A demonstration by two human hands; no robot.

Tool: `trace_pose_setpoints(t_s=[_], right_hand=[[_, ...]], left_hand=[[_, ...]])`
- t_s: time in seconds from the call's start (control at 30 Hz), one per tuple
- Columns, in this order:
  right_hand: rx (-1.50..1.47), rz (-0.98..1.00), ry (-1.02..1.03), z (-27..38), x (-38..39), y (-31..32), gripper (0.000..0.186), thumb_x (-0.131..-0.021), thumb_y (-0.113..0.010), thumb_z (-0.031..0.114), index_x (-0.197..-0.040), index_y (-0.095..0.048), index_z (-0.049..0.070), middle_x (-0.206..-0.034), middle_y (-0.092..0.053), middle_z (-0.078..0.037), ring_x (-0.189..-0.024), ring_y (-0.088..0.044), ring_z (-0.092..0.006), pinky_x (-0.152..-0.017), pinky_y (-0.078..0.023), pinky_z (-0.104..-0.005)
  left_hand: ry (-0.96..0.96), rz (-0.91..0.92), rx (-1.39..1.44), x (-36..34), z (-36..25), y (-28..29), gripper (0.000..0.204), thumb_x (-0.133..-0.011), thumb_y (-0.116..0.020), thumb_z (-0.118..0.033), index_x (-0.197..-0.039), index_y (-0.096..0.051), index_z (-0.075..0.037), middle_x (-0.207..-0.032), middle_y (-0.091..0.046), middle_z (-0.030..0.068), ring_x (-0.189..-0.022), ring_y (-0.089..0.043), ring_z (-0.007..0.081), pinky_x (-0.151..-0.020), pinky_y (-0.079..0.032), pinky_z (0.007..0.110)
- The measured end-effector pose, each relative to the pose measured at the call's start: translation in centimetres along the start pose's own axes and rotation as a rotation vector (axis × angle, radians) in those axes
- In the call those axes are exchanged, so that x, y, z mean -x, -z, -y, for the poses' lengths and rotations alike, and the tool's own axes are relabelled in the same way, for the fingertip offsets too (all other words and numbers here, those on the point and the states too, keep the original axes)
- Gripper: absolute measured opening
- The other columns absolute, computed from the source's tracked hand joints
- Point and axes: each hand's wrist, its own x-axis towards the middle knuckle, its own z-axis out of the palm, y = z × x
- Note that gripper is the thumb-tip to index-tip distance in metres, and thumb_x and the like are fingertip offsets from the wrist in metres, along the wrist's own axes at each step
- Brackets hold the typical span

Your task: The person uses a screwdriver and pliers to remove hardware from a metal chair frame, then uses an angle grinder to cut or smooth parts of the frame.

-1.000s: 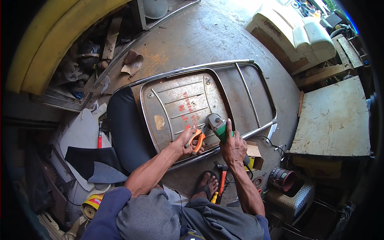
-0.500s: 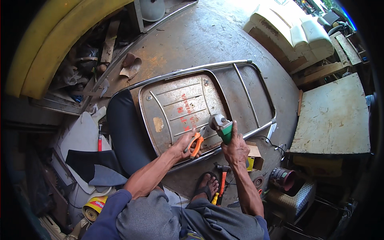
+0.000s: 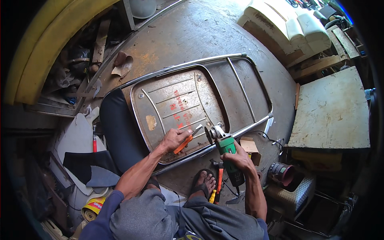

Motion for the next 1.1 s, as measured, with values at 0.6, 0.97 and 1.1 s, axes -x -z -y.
trace_pose_setpoints(t_s=[0.6, 0.97, 1.1], right_hand=[[-0.041, 0.021, 0.015, -1.4, -1.8, -0.7, 0.07, -0.074, -0.077, 0.02, -0.138, -0.05, 0.008, -0.096, -0.064, -0.008, -0.08, -0.063, -0.0176, -0.071, -0.054, -0.0331], [-0.043, 0.01, 0.017, -1.7, -2.1, -0.7, 0.074, -0.074, -0.079, 0.021, -0.14, -0.048, 0.008, -0.102, -0.064, -0.009, -0.085, -0.064, -0.0188, -0.075, -0.055, -0.034], [-0.054, 0.032, 0.007, -1.4, -2.4, -1.3, 0.075, -0.074, -0.079, 0.021, -0.141, -0.048, 0.008, -0.102, -0.064, -0.009, -0.085, -0.064, -0.0192, -0.075, -0.055, -0.0342]], left_hand=[[0.026, -0.004, -0.062, -0.1, -0.2, 0.0, 0.051, -0.101, -0.058, -0.046, -0.098, -0.07, 0.003, -0.063, -0.065, 0.0096, -0.049, -0.065, 0.0178, -0.042, -0.052, 0.031], [0.075, 0.003, -0.016, -0.1, -0.3, -0.3, 0.05, -0.101, -0.057, -0.046, -0.1, -0.071, 0.002, -0.066, -0.066, 0.0099, -0.048, -0.064, 0.0182, -0.042, -0.052, 0.031], [-0.04, -0.043, -0.084, -0.8, 1.7, 0.5, 0.05, -0.101, -0.057, -0.046, -0.098, -0.071, 0.002, -0.064, -0.065, 0.0093, -0.047, -0.064, 0.0184, -0.041, -0.051, 0.031]])
